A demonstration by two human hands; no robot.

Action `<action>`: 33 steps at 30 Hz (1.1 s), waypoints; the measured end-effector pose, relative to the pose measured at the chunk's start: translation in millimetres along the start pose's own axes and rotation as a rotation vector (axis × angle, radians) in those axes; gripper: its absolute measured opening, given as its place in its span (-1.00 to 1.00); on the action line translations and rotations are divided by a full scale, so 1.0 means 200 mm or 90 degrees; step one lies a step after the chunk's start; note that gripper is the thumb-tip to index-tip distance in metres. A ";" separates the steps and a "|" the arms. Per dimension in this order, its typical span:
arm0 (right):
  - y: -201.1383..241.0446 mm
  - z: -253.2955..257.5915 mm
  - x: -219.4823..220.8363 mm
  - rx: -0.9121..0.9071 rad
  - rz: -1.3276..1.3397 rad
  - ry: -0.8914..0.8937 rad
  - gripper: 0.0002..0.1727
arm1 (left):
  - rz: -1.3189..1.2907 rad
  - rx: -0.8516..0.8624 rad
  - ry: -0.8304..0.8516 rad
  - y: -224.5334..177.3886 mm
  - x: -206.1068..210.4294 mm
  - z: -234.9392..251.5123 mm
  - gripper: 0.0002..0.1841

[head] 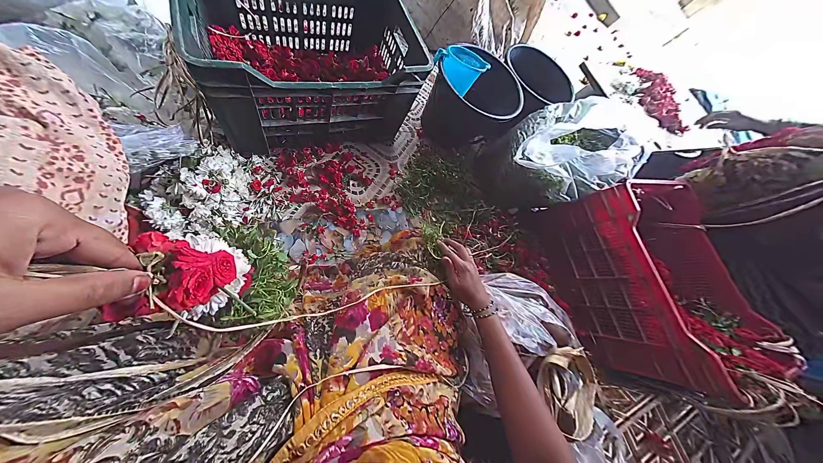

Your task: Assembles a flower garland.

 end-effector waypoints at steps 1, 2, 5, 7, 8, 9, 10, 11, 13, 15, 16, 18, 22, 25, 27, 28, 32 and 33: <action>0.01 0.00 -0.01 0.003 0.006 -0.019 -0.50 | -0.009 -0.011 0.013 0.00 0.01 0.00 -0.77; 0.01 0.00 -0.02 0.003 0.016 -0.035 -0.58 | -0.029 -0.025 0.022 0.00 0.02 0.01 -0.79; 0.01 0.01 -0.05 -0.024 0.043 -0.051 -0.69 | -0.067 -0.031 0.055 -0.02 0.02 0.04 -0.77; 0.00 0.03 -0.07 -0.049 0.061 -0.061 -0.72 | -0.082 -0.053 0.074 -0.03 0.02 0.05 -0.79; -0.01 0.05 -0.08 -0.061 0.076 -0.072 -0.72 | -0.105 -0.090 0.062 -0.03 0.02 0.05 -0.80; 0.00 0.07 -0.10 -0.062 0.099 -0.085 -0.71 | -0.120 -0.137 0.050 -0.03 0.02 0.05 -0.80; 0.03 0.11 -0.14 -0.051 0.134 -0.096 -0.70 | -0.139 -0.174 0.049 -0.01 0.03 0.05 -0.78; 0.08 0.14 -0.19 -0.033 0.183 -0.106 -0.67 | -0.142 -0.167 0.050 0.01 0.04 0.06 -0.74; 0.23 0.21 -0.30 0.006 0.301 -0.108 -0.45 | -0.147 -0.141 0.031 0.05 0.05 0.10 -0.65; 0.49 0.27 -0.39 -0.021 0.455 -0.113 -0.41 | -0.132 -0.152 0.035 0.04 0.03 0.10 -0.60; 0.64 0.29 -0.42 -0.051 0.563 -0.119 -0.53 | -0.136 -0.182 0.041 0.03 0.03 0.10 -0.61; 0.99 0.29 -0.45 -0.076 0.756 -0.082 -0.72 | -0.200 -0.239 0.008 0.04 0.03 0.11 -0.63; 1.70 0.18 -0.28 -0.034 0.949 0.109 -0.78 | -0.308 -0.334 -0.108 0.06 0.05 0.15 -0.64; 1.99 0.12 -0.19 -0.115 0.848 -0.115 -0.77 | -0.319 -0.393 -0.217 0.05 0.04 0.15 -0.72; 2.07 0.05 -0.19 -0.178 0.693 -0.325 -0.80 | -0.335 -0.421 -0.279 0.03 0.03 0.16 -0.83; 2.10 0.01 -0.20 -0.199 0.636 -0.389 -0.83 | -0.357 -0.419 -0.323 0.03 0.03 0.16 -0.84; 2.13 -0.06 -0.19 -0.234 0.590 -0.387 -0.78 | -0.365 -0.443 -0.332 -0.09 -0.02 0.15 -0.81; 2.11 -0.05 -0.18 -0.238 0.600 -0.376 -0.77 | -0.373 -0.452 -0.320 -0.10 -0.01 0.15 -0.77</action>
Point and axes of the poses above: each hand's wrist, its own z-axis towards the middle knuckle, its own x-axis out of the palm, y = z × x, the point moved 9 cm from there along z, towards the middle knuckle, and after that the axes turned 12 degrees about x, right-handed, at the moved point
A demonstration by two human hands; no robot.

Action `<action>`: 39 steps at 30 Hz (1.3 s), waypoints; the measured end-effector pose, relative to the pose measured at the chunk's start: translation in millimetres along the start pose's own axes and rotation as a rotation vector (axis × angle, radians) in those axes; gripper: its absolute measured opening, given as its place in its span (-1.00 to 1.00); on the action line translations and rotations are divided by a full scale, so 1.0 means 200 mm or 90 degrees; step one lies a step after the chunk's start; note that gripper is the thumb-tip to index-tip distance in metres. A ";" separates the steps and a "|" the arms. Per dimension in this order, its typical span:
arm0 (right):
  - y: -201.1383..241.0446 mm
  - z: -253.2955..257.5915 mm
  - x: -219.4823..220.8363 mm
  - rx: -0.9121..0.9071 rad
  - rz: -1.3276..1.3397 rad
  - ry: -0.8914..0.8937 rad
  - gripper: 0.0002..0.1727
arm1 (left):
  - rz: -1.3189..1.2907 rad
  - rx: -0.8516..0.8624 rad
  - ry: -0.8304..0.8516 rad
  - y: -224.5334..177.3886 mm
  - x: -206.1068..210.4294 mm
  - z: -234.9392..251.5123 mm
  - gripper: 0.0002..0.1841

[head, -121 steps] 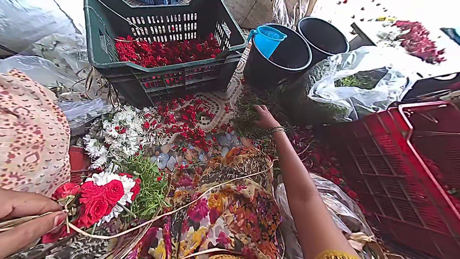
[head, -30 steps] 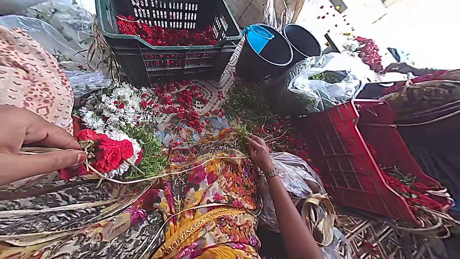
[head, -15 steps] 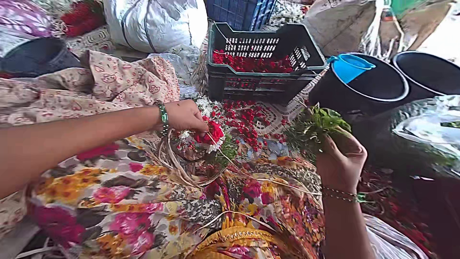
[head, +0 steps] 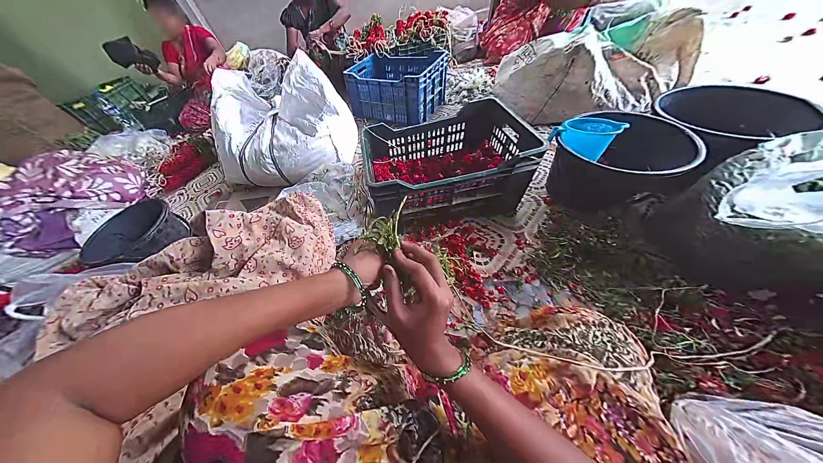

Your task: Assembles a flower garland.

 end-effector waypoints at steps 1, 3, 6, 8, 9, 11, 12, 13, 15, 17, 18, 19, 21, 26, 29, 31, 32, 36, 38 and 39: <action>-0.02 0.00 -0.01 0.004 0.008 -0.003 -0.78 | -0.008 -0.007 0.005 0.01 0.01 0.01 -0.77; -0.08 0.03 -0.02 0.019 0.012 -0.013 -0.81 | -0.030 -0.004 0.003 0.03 0.02 0.06 -0.87; -0.19 0.09 -0.04 0.076 0.001 -0.019 -0.84 | -0.120 -0.030 0.031 0.03 0.03 0.10 -0.72; -0.23 0.12 -0.05 0.102 -0.006 0.001 -0.85 | -0.174 -0.044 0.058 0.03 0.03 0.09 -0.72; -0.24 0.12 -0.04 0.105 -0.008 0.002 -0.85 | -0.184 -0.039 0.065 0.03 0.02 0.09 -0.73; -0.23 0.09 -0.05 0.091 -0.013 -0.020 -0.84 | -0.142 -0.014 0.083 0.02 0.03 0.09 -0.72; -0.22 0.07 -0.05 0.088 -0.018 -0.033 -0.81 | -0.106 0.006 0.090 0.02 0.03 0.09 -0.72; -0.20 0.04 -0.05 0.096 -0.024 -0.038 -0.75 | -0.069 0.023 0.095 0.02 0.03 0.09 -0.72; -0.16 0.00 -0.04 0.140 -0.031 0.003 -0.51 | -0.018 0.031 0.095 0.01 0.03 0.08 -0.70; -0.11 -0.02 -0.03 0.159 -0.040 0.071 -0.26 | -0.017 0.021 0.084 0.01 0.02 0.08 -0.69; -0.10 -0.02 -0.03 0.158 -0.054 0.109 -0.17 | -0.027 0.009 0.074 0.02 0.01 0.08 -0.69; -0.10 -0.01 -0.03 0.156 -0.073 0.146 -0.12 | -0.035 -0.001 0.068 0.02 0.01 0.08 -0.69; -0.10 0.03 -0.06 0.121 -0.079 0.179 -0.15 | -0.018 -0.004 0.062 0.02 0.00 0.10 -0.68; -0.32 0.02 -0.24 0.144 -0.096 0.205 -0.32 | 0.040 0.055 0.108 -0.01 -0.01 0.11 -0.68; -0.39 -0.09 -0.26 0.268 -0.116 0.323 -0.55 | 0.035 0.064 0.138 -0.02 0.00 0.11 -0.74; -0.30 -0.10 -0.29 0.148 -0.194 0.302 -0.68 | 0.080 0.076 0.164 -0.01 0.01 0.11 -0.76; -0.21 -0.08 -0.32 0.031 -0.239 0.260 -0.69 | 0.124 0.094 0.190 -0.01 0.02 0.11 -0.75; 0.01 0.03 -0.33 -0.336 -0.210 0.242 -0.74 | 0.363 0.169 0.348 -0.05 0.12 0.04 -0.65; 0.07 0.06 -0.25 -0.407 -0.125 0.390 -0.79 | 0.479 0.219 0.403 -0.09 0.16 0.00 -0.67; 0.09 0.05 -0.20 -0.432 -0.096 0.462 -0.80 | 0.523 0.240 0.429 -0.10 0.18 -0.02 -0.69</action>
Point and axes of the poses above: each hand's wrist, its own z-axis towards the middle knuckle, its own x-axis out of the palm, y = z × x, the point moved 9 cm from there along z, towards the middle knuckle, and after that the axes turned 12 degrees about x, right-handed, at the moved point
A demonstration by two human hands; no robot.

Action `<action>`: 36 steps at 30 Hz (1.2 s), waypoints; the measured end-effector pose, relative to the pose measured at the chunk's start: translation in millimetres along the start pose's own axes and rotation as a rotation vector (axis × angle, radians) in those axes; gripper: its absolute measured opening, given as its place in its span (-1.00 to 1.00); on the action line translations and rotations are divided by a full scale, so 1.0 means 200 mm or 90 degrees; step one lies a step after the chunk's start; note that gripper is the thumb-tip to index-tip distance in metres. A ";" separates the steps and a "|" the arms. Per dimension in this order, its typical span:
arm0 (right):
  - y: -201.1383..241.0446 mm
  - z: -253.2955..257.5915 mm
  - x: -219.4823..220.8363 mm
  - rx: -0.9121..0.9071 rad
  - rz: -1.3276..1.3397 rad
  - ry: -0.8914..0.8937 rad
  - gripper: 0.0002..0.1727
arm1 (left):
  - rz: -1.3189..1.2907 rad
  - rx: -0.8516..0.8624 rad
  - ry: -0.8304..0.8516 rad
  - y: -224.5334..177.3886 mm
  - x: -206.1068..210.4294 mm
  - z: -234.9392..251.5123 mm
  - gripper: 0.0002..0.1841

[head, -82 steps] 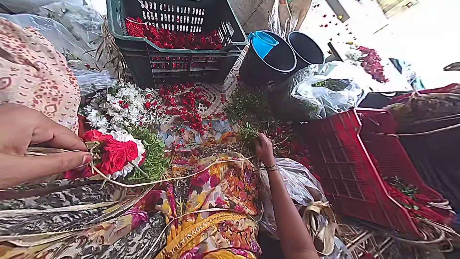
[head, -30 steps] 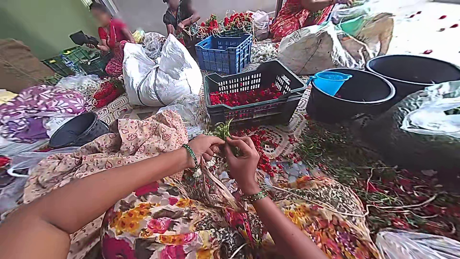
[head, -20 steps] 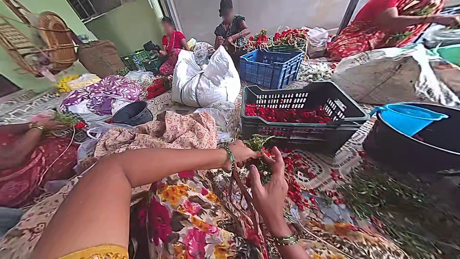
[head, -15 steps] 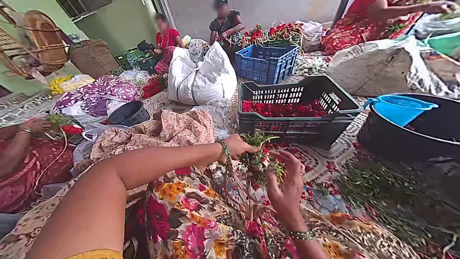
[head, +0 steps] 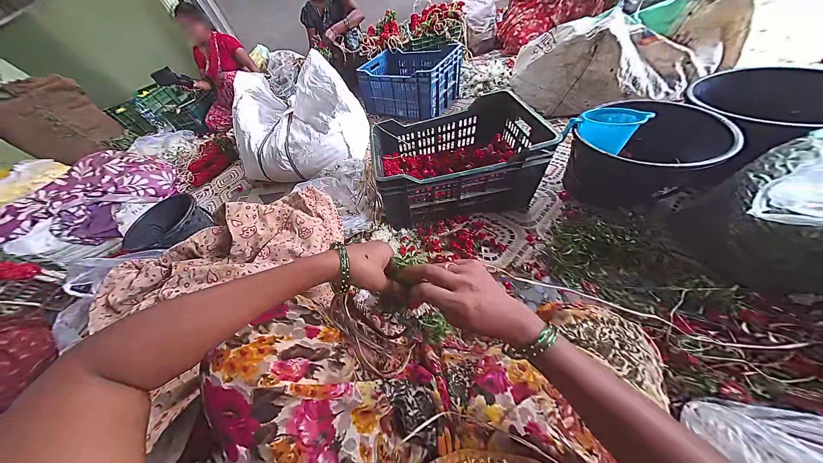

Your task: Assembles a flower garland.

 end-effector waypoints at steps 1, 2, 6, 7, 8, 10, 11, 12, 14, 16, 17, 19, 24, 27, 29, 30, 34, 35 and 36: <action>0.02 0.03 0.03 -0.033 0.021 0.046 -0.81 | 0.032 0.017 0.025 -0.01 0.01 0.00 -0.72; 0.05 0.05 0.04 -0.052 0.032 0.079 -0.81 | 0.056 0.039 0.042 -0.02 0.02 -0.01 -0.73; 0.11 0.08 0.02 -0.051 0.022 0.096 -0.83 | 0.098 0.110 0.092 -0.09 0.08 -0.04 -0.63; 0.11 0.07 0.01 -0.047 0.026 0.082 -0.83 | 0.109 0.129 0.094 -0.12 0.09 -0.05 -0.63; 0.12 0.07 -0.01 -0.049 0.033 0.062 -0.84 | 0.116 0.150 0.093 -0.16 0.09 -0.06 -0.66; 0.15 0.06 -0.07 -0.074 0.062 0.019 -0.85 | 0.119 0.192 0.094 -0.26 0.09 -0.08 -0.67; 0.17 0.06 -0.10 -0.089 0.079 0.008 -0.84 | 0.118 0.208 0.094 -0.30 0.09 -0.09 -0.64; 0.20 0.05 -0.12 -0.102 0.086 0.003 -0.84 | 0.123 0.204 0.097 -0.33 0.09 -0.10 -0.60; 0.23 0.05 -0.16 -0.110 0.085 0.002 -0.86 | 0.124 0.158 0.118 -0.36 0.08 -0.12 -0.55; 0.23 0.07 -0.18 -0.086 0.064 -0.001 -0.87 | 0.111 0.125 0.118 -0.39 0.07 -0.14 -0.57; 0.23 0.07 -0.19 -0.068 0.056 -0.009 -0.87 | 0.105 0.127 0.113 -0.41 0.07 -0.14 -0.59; 0.20 0.07 -0.23 -0.027 0.065 -0.045 -0.84 | 0.092 0.137 0.099 -0.45 0.05 -0.15 -0.64; 0.10 0.05 -0.26 0.163 0.183 -0.063 -0.79 | 0.114 0.227 0.126 -0.55 0.04 -0.21 -0.70; 0.10 0.07 -0.28 0.208 0.180 -0.009 -0.78 | 0.125 0.342 0.117 -0.58 0.06 -0.23 -0.71; 0.08 0.08 -0.30 0.198 0.141 0.023 -0.76 | 0.176 0.423 0.092 -0.63 0.07 -0.25 -0.71; 0.07 0.09 -0.29 0.189 0.138 0.054 -0.75 | 0.222 0.456 0.078 -0.66 0.08 -0.26 -0.75; 0.06 0.14 -0.22 0.121 0.272 0.247 -0.73 | 0.496 0.480 0.089 -0.77 0.15 -0.32 -0.85; 0.07 0.15 -0.20 0.122 0.303 0.287 -0.74 | 0.573 0.476 0.089 -0.79 0.17 -0.34 -0.85; 0.07 0.15 -0.17 0.132 0.331 0.320 -0.74 | 0.639 0.478 0.079 -0.82 0.17 -0.37 -0.83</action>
Point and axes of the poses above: each hand's wrist, its own z-axis towards the middle knuckle, its own x-axis out of the palm, y = z × x, the point moved 9 cm from there along z, towards the middle knuckle, and after that the axes turned 12 degrees about x, right-handed, at the moved point
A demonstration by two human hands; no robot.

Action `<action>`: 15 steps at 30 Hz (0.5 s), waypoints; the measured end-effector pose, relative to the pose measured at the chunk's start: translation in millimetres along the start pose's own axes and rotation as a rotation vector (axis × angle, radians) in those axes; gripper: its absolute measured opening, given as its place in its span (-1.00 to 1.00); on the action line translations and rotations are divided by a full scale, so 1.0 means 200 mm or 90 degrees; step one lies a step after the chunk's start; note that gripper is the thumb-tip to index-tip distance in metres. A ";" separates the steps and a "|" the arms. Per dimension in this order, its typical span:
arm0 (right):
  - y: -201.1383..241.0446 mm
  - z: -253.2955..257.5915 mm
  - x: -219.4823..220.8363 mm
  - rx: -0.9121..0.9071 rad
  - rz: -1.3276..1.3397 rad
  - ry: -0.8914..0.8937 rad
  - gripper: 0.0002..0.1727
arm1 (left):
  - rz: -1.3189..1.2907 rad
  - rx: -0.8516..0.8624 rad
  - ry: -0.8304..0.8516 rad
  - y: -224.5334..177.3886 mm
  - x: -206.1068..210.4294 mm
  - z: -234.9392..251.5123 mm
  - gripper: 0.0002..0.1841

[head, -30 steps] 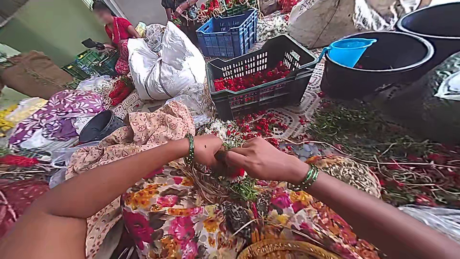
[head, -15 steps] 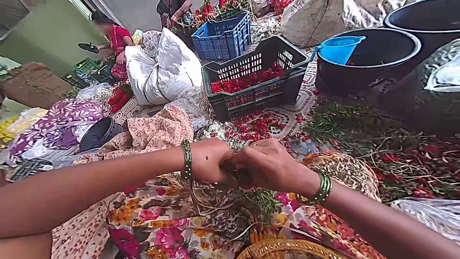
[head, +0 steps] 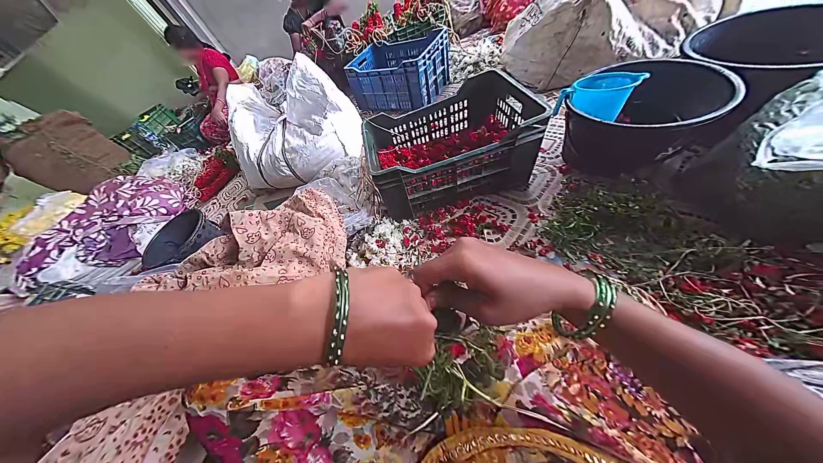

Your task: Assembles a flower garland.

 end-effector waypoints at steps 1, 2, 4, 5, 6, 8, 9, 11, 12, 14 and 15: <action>-0.01 0.01 0.01 0.012 0.029 0.020 -0.74 | 0.051 -0.002 -0.001 -0.03 -0.03 -0.01 -0.79; -0.02 0.03 0.02 0.022 0.064 0.032 -0.75 | 0.098 -0.006 -0.024 -0.06 -0.07 -0.02 -0.76; -0.03 0.07 0.03 0.034 0.154 0.068 -0.75 | 0.162 -0.029 -0.068 -0.12 -0.14 -0.05 -0.72; -0.03 0.08 0.05 0.041 0.212 0.101 -0.77 | 0.173 -0.042 -0.086 -0.14 -0.18 -0.06 -0.71; -0.02 0.08 0.08 0.043 0.272 0.143 -0.80 | 0.181 -0.058 -0.110 -0.17 -0.22 -0.07 -0.71; 0.05 0.08 0.15 0.011 0.365 0.218 -0.82 | 0.125 -0.083 -0.128 -0.21 -0.30 -0.09 -0.71; 0.11 0.07 0.17 -0.023 0.387 0.232 -0.83 | 0.071 -0.106 -0.139 -0.23 -0.34 -0.10 -0.70; 0.22 0.05 0.14 -0.149 0.413 0.216 -0.74 | -0.032 -0.163 -0.224 -0.27 -0.39 -0.16 -0.70; 0.27 0.06 0.10 -0.235 0.428 0.200 -0.71 | -0.074 -0.190 -0.329 -0.27 -0.37 -0.22 -0.70; 0.31 0.10 -0.01 -0.320 0.404 0.094 -0.70 | -0.176 -0.213 -0.470 -0.18 -0.35 -0.28 -0.81; 0.36 0.13 -0.08 -0.263 0.296 0.000 -0.73 | -0.196 -0.214 -0.449 -0.09 -0.45 -0.23 -0.85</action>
Point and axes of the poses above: each hand's wrist, its own z-axis towards the middle knuckle, its own x-axis out of the palm, y = z × x, the point moved 9 cm from there along z, towards the middle knuckle, and after that the axes turned 12 degrees about x, right-handed, at the moved point
